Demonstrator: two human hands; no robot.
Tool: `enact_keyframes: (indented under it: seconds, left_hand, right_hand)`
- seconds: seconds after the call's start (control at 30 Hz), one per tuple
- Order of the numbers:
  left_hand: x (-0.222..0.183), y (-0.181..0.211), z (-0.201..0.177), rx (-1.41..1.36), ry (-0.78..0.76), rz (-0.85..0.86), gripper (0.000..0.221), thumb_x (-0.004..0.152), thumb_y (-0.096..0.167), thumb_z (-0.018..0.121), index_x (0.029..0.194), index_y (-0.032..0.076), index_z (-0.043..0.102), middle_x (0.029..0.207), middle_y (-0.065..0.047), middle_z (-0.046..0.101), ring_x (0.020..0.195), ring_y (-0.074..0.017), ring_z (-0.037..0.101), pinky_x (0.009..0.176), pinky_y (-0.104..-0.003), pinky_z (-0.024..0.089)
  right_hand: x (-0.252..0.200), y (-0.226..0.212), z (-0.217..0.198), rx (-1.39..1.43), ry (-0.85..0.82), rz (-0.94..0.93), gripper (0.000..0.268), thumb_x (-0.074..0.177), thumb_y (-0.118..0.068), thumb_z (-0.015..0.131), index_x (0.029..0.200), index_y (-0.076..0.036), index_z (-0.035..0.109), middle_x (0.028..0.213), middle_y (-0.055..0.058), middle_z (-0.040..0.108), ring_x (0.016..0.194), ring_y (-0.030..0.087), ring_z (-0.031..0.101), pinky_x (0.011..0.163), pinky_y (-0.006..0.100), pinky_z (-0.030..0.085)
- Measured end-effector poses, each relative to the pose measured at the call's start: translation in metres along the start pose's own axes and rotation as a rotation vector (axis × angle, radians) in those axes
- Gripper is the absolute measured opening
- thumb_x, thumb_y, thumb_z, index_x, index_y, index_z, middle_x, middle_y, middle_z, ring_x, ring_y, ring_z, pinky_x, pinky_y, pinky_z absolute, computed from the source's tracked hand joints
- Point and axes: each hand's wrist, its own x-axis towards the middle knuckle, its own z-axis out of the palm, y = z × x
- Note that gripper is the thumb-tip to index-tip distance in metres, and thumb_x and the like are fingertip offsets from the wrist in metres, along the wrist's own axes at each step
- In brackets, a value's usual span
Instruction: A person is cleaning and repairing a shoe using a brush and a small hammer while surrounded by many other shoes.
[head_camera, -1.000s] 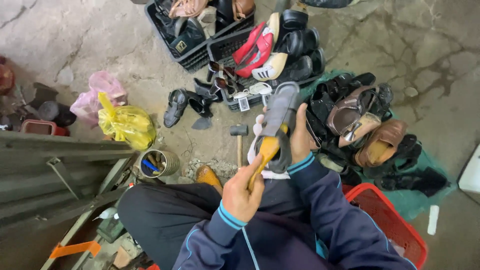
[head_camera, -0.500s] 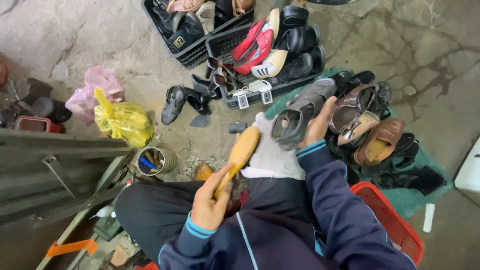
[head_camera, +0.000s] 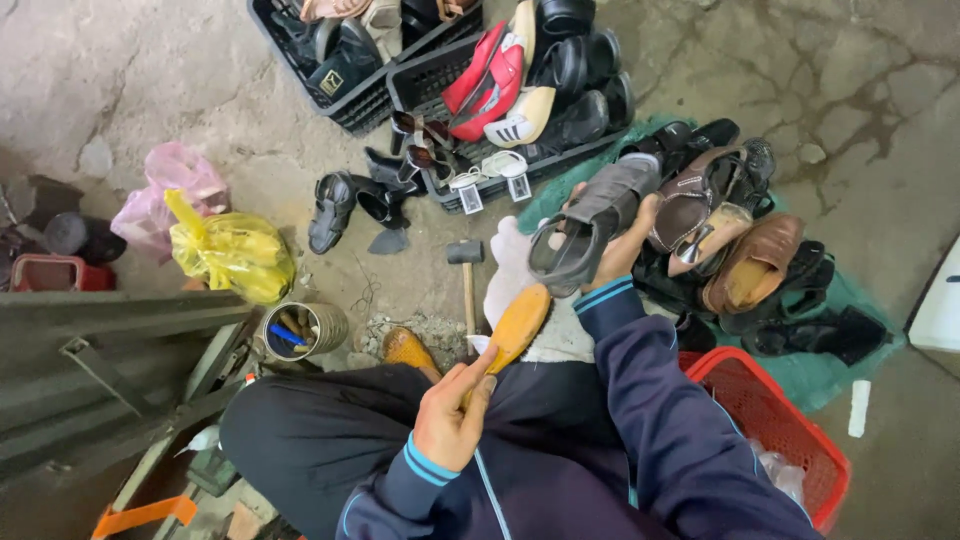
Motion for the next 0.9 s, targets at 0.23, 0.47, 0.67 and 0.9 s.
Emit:
enact_keyframes:
  seconds: [0.23,0.47,0.67,0.9]
  left_hand:
    - [0.006,-0.006,0.005,-0.047,0.003,-0.049,0.043,0.101,0.012,0.060,0.143,0.008,0.062,0.073,0.001,0.043,0.061,-0.0117,0.041,0.058,-0.027,0.039]
    - [0.014,-0.013,0.017,-0.123,0.035,-0.017,0.041,0.102,0.012,0.058,0.142,0.005,0.061,0.077,-0.001,0.049,0.064,-0.0120,0.047,0.064,-0.027,0.044]
    - [0.022,-0.015,0.027,0.013,0.071,0.128,0.042,0.101,0.005,0.056,0.143,0.006,0.060,0.076,-0.010,0.058,0.062,-0.0208,0.058,0.060,-0.033,0.048]
    - [0.023,-0.019,0.033,0.090,0.034,0.082,0.045,0.104,0.012,0.055,0.150,0.014,0.054,0.078,-0.002,0.046,0.063,-0.0178,0.049,0.063,-0.033,0.048]
  right_hand:
    - [-0.005,0.006,0.011,-0.204,0.094,-0.139,0.089,0.077,-0.071,0.056,0.130,-0.001,0.066,0.112,0.014,0.068,0.092,0.031,0.066,0.078,0.047,0.056]
    - [-0.008,0.011,0.007,-0.357,0.009,-0.121,0.091,0.080,-0.076,0.049,0.122,0.003,0.068,0.089,0.012,0.070,0.078,0.027,0.066,0.070,0.041,0.055]
    - [-0.016,0.020,0.026,-0.481,0.136,-0.256,0.084,0.088,-0.073,0.052,0.137,-0.005,0.057,0.119,0.020,0.061,0.104,0.033,0.063,0.091,0.047,0.054]
    - [-0.009,0.019,0.011,-0.567,-0.015,-0.291,0.079,0.089,-0.069,0.044,0.131,-0.006,0.066,0.128,0.016,0.069,0.117,0.032,0.065,0.102,0.046,0.055]
